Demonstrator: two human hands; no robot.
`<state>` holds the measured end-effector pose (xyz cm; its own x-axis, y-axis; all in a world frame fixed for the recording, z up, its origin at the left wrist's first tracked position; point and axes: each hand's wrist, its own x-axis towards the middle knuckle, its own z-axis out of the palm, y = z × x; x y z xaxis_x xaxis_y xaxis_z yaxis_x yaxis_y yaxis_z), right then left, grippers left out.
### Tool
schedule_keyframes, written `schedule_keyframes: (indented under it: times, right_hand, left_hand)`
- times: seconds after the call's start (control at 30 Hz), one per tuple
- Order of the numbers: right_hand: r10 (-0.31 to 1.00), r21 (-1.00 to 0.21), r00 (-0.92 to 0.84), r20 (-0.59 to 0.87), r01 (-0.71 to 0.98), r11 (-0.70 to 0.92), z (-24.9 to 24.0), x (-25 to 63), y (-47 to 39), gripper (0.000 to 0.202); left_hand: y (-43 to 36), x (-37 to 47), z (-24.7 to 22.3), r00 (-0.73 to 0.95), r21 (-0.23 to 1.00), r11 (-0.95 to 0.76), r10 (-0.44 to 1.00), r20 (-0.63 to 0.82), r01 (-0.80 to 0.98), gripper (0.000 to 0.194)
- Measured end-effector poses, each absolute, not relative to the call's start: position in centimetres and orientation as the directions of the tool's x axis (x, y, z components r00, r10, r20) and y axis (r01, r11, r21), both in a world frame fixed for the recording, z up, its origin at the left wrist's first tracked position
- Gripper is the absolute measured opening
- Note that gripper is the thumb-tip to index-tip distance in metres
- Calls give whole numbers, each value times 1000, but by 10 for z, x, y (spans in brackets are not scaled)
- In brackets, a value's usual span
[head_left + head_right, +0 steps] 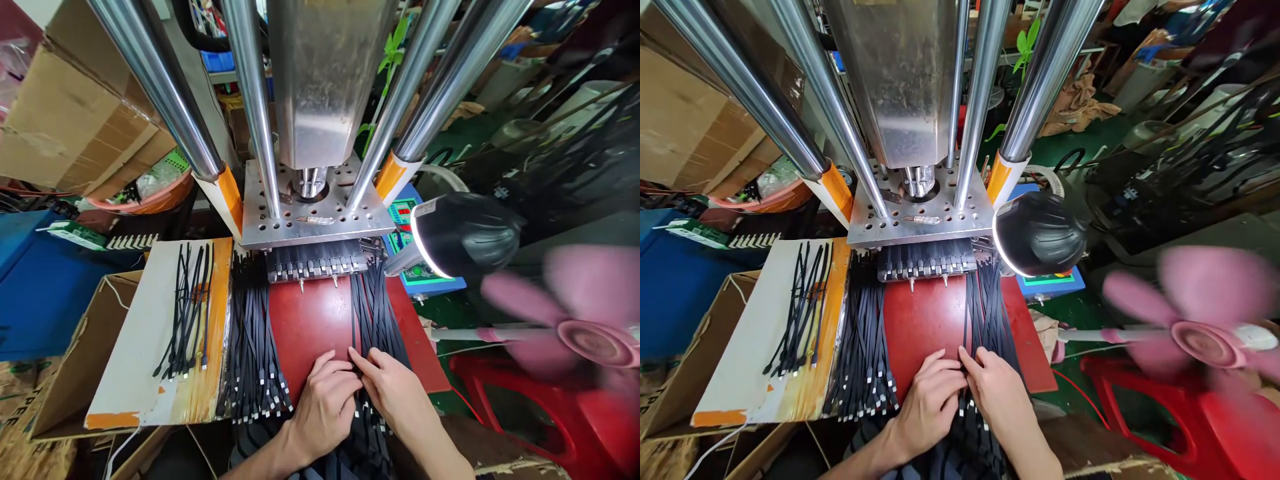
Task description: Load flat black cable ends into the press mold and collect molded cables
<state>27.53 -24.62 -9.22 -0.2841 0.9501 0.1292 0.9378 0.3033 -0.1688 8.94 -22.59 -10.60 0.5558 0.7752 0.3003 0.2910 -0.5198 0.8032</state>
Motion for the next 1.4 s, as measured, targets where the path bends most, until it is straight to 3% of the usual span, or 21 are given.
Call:
schedule_keyframes:
  times: [0.43, 0.53, 0.7, 0.77, 0.9, 0.97, 1.17, 1.4]
  right_hand:
    - [965, -430, -261, 26, 869, 246, -95, 273, -233, 26]
    - [964, -389, -267, 17, 886, 252, -99, 272, -226, 25]
    - [940, -253, -337, 51, 906, 338, -101, 267, -218, 30]
    - [942, -295, -329, 64, 895, 333, -96, 270, -218, 31]
    - [987, -547, -129, 90, 822, 158, -75, 294, -223, 26]
    - [991, -603, 26, 129, 795, 58, -67, 313, -228, 23]
    - [885, -548, 389, 255, 812, -199, -68, 367, -256, 39]
    - [775, -519, 514, 367, 805, -288, -73, 393, -271, 54]
  left_hand:
    - [-224, 87, -101, 536, 824, -514, 777, 330, 238, 37]
    - [-224, 84, -101, 442, 858, -493, 807, 391, 143, 31]
    - [-225, 82, -102, 405, 889, -440, 841, 360, 124, 25]
    - [-225, 83, -102, 405, 886, -444, 840, 360, 133, 25]
    - [-226, 84, -102, 421, 881, -452, 832, 360, 140, 28]
    - [-226, 84, -102, 430, 879, -454, 829, 357, 147, 29]
    - [-224, 83, -101, 462, 873, -468, 811, 360, 140, 30]
    - [-225, 85, -103, 448, 874, -463, 819, 358, 148, 30]
